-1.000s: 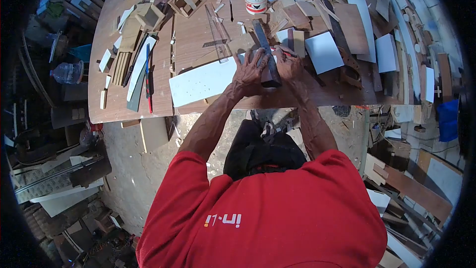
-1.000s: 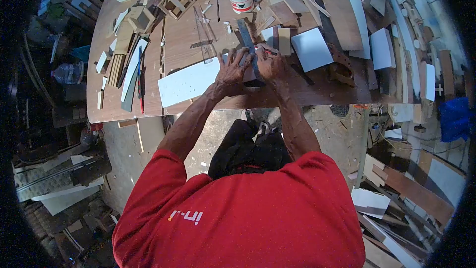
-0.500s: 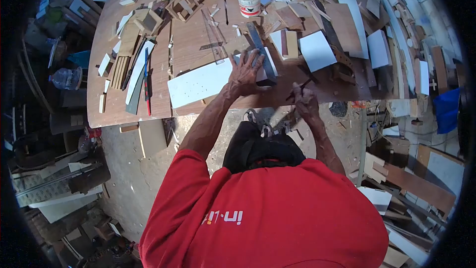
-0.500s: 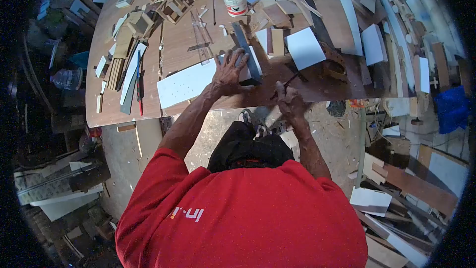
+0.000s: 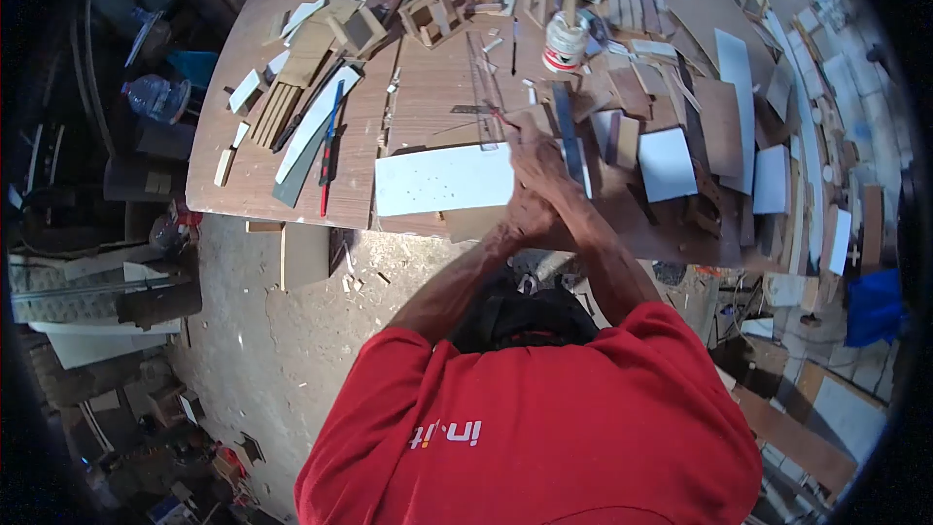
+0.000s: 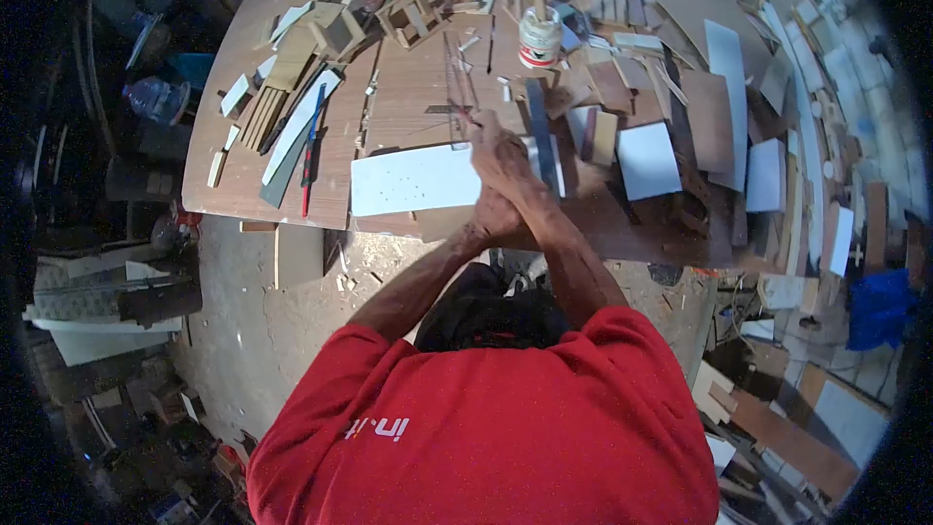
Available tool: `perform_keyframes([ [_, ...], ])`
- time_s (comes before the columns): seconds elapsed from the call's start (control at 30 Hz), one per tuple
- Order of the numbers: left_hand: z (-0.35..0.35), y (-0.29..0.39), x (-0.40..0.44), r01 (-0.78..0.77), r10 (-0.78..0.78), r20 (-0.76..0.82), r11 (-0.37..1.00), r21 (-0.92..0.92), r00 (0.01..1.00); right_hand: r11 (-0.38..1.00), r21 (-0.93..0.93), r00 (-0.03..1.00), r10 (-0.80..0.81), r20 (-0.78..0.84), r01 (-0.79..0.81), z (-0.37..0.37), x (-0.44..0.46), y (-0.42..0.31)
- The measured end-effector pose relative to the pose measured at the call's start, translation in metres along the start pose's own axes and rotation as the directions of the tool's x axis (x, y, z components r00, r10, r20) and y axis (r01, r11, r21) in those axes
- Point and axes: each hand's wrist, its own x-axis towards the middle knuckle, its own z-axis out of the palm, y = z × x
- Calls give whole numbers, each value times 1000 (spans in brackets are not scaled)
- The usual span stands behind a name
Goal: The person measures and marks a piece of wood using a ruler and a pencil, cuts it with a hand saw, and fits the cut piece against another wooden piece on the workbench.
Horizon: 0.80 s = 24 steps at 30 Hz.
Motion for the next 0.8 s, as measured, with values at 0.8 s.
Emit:
perform_keyframes([
  [0.8, -37, 48, 17, 198, -201, 275, 979, 38, 940, 987, 157, 998, 23, 56, -32, -27, 46, -25],
])
